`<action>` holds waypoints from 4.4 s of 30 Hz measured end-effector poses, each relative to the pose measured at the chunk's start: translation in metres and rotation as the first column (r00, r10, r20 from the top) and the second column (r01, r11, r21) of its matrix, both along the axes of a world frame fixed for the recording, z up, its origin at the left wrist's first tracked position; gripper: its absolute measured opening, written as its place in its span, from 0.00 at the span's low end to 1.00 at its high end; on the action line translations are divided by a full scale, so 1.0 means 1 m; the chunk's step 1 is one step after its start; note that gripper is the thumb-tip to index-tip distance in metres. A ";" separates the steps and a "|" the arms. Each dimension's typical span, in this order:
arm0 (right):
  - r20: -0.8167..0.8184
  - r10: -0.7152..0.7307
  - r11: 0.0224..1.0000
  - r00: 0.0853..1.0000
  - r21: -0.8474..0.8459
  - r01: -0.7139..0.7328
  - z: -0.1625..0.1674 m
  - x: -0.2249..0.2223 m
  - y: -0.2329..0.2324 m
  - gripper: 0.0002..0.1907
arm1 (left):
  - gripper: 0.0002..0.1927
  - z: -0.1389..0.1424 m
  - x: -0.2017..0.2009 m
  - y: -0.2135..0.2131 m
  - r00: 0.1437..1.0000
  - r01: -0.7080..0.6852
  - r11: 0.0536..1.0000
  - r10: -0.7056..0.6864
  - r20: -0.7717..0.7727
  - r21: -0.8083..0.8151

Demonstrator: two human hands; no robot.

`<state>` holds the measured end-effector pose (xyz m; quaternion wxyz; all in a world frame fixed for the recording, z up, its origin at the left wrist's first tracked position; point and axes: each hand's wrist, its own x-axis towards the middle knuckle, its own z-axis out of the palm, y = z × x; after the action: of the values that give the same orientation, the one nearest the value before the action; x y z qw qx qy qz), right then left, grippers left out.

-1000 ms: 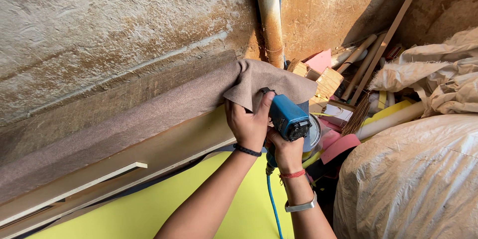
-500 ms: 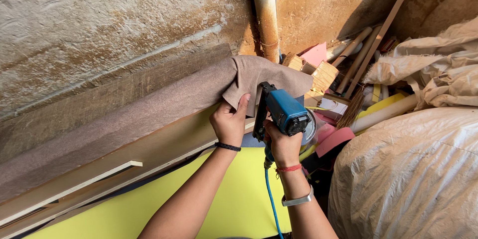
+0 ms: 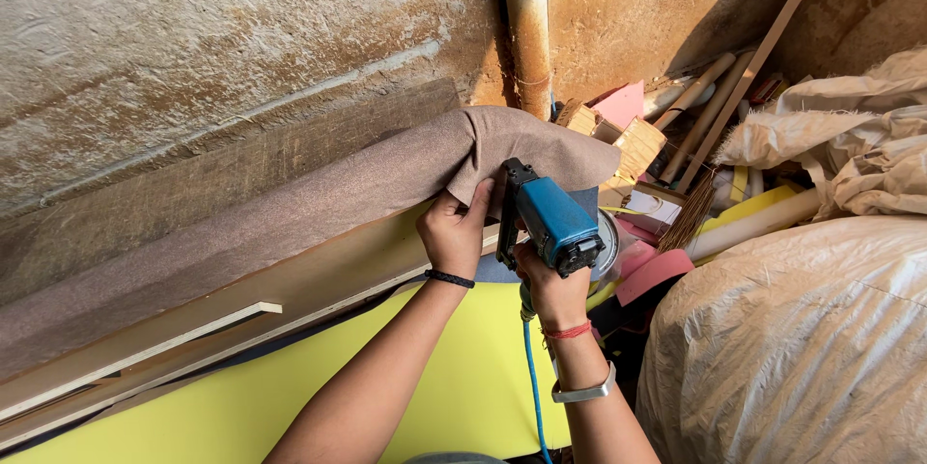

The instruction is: The person stretches a long strip of brown fabric over a wooden furniture frame and secures it with a pneumatic nail gun, working along the edge. They pull the fabric taut, fold the ends over the frame corners, and drive staples at intervals, repositioning the frame as they go.

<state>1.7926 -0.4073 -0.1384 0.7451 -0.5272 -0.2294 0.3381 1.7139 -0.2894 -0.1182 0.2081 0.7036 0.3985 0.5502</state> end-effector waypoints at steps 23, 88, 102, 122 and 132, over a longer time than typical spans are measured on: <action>0.015 0.036 0.992 0.999 0.119 -0.037 -0.011 0.001 -0.006 0.09 | 0.16 0.024 -0.020 0.014 0.965 0.063 0.935 0.032 -0.260 0.348; -0.399 0.475 0.852 0.784 0.432 -0.297 0.052 -0.398 0.018 0.32 | 0.32 0.137 -0.521 0.091 0.663 0.146 0.905 0.210 -0.718 0.400; -0.143 0.749 0.636 0.647 0.427 -0.642 0.088 -0.438 0.045 0.36 | 0.47 0.142 -0.793 0.036 0.485 -0.429 0.884 0.399 -0.778 0.185; -0.110 0.886 0.458 0.451 0.050 -0.887 -0.177 -0.407 -0.173 0.15 | 0.40 -0.043 -1.057 -0.154 0.196 0.060 0.991 0.105 -0.975 0.119; -0.501 0.466 0.792 0.729 -0.132 -0.596 -0.158 -0.456 -0.215 0.32 | 0.35 -0.067 -1.069 -0.166 0.377 0.214 0.952 0.126 -0.918 0.219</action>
<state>1.3365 -0.6220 -0.2969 0.5634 -0.4481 -0.1450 0.6788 0.6446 -0.4557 -0.1849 -0.1449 0.9231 0.3382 0.1117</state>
